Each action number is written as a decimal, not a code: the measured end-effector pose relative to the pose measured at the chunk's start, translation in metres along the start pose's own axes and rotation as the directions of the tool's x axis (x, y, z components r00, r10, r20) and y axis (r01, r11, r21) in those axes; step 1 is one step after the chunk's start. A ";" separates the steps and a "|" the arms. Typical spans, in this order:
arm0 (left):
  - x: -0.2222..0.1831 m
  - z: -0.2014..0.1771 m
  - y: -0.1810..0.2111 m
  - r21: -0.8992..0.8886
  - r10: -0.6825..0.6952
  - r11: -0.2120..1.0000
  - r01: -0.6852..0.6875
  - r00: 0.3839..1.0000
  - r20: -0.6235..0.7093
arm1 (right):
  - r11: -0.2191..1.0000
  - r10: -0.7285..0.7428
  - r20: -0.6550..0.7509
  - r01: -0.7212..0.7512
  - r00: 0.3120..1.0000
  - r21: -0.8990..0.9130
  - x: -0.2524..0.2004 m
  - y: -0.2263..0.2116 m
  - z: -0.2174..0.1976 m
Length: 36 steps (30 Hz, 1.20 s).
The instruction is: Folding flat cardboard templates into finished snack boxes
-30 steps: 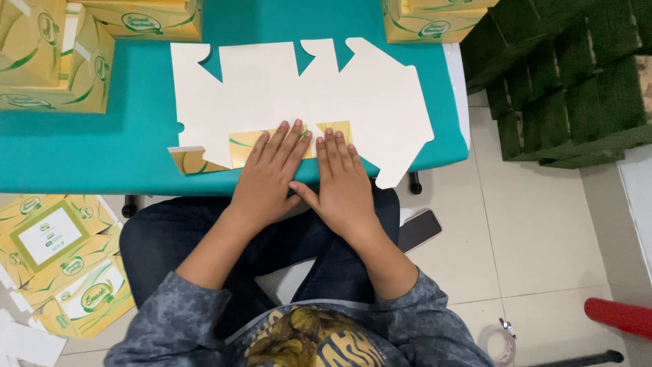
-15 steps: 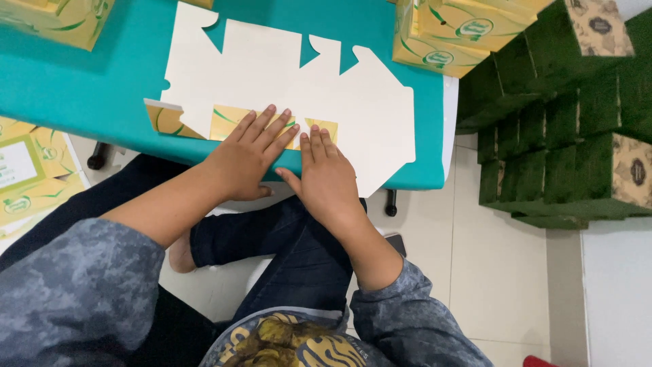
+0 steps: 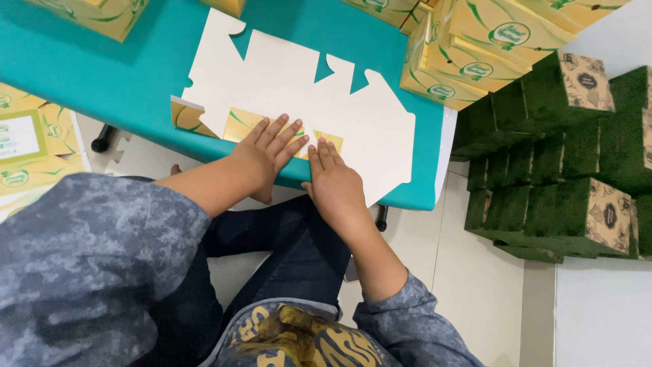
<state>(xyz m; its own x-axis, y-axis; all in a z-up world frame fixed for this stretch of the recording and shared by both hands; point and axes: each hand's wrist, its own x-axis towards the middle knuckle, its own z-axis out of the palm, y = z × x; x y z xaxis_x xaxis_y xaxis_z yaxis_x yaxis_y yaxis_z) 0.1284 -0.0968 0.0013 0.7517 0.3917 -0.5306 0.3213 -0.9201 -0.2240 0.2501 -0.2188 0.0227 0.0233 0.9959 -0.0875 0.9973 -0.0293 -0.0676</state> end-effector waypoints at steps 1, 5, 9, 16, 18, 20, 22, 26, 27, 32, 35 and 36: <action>-0.002 0.000 0.001 -0.020 0.000 1.000 0.000 1.000 -0.004 | 1.000 0.002 0.017 -0.002 1.000 0.009 -0.001 -0.001 0.000; -0.009 0.007 -0.003 -0.113 0.013 0.993 -0.023 0.996 -0.090 | 1.000 0.003 0.038 -0.004 0.999 0.011 -0.002 -0.003 -0.003; -0.018 0.018 -0.004 -0.185 0.048 0.978 -0.093 0.971 -0.234 | 0.999 0.032 0.037 -0.033 0.999 0.036 -0.006 -0.002 -0.005; -0.025 0.026 -0.006 -0.384 -0.075 0.876 -0.292 0.704 -0.706 | 0.978 0.062 -0.069 -0.046 0.996 0.205 -0.028 0.001 -0.013; -0.022 0.029 -0.001 -0.393 -0.114 0.878 -0.273 0.678 -0.726 | 0.971 0.089 -0.066 -0.072 0.994 0.228 -0.043 0.010 -0.023; -0.019 0.034 -0.002 -0.401 -0.107 0.867 -0.296 0.675 -0.730 | 0.949 0.272 -0.016 -0.266 0.962 0.168 -0.061 0.015 -0.033; -0.017 0.037 -0.004 -0.382 -0.089 0.873 -0.305 0.668 -0.738 | 0.943 0.320 0.023 -0.320 0.947 0.090 -0.067 0.036 -0.020; -0.015 0.035 0.000 -0.397 -0.106 0.871 -0.288 0.679 -0.727 | 0.903 0.337 -0.152 -0.274 0.929 0.330 -0.063 0.046 -0.037; -0.015 0.034 0.000 -0.396 -0.104 0.872 -0.289 0.680 -0.726 | 0.902 0.339 -0.151 -0.276 0.929 0.332 -0.059 0.054 -0.031; -0.016 0.029 -0.012 -0.414 -0.076 0.854 -0.316 0.710 -0.700 | 0.834 0.477 -0.238 -0.350 0.846 0.427 -0.028 0.076 0.005; -0.015 0.027 -0.008 -0.455 -0.115 0.840 -0.296 0.722 -0.682 | 0.768 0.574 -0.170 -0.455 0.801 0.451 -0.016 0.064 0.013; -0.018 0.022 0.000 -0.456 -0.107 0.838 -0.299 0.730 -0.675 | 0.761 0.580 -0.158 -0.462 0.799 0.455 -0.012 0.056 0.017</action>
<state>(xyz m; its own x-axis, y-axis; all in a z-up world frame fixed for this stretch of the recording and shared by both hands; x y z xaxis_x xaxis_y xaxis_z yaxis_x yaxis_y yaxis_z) 0.1016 -0.1038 -0.0070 0.9031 0.3857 0.1886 0.3070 -0.8873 0.3442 0.3049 -0.2338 0.0028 0.6083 0.7923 0.0478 0.7161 -0.5218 -0.4636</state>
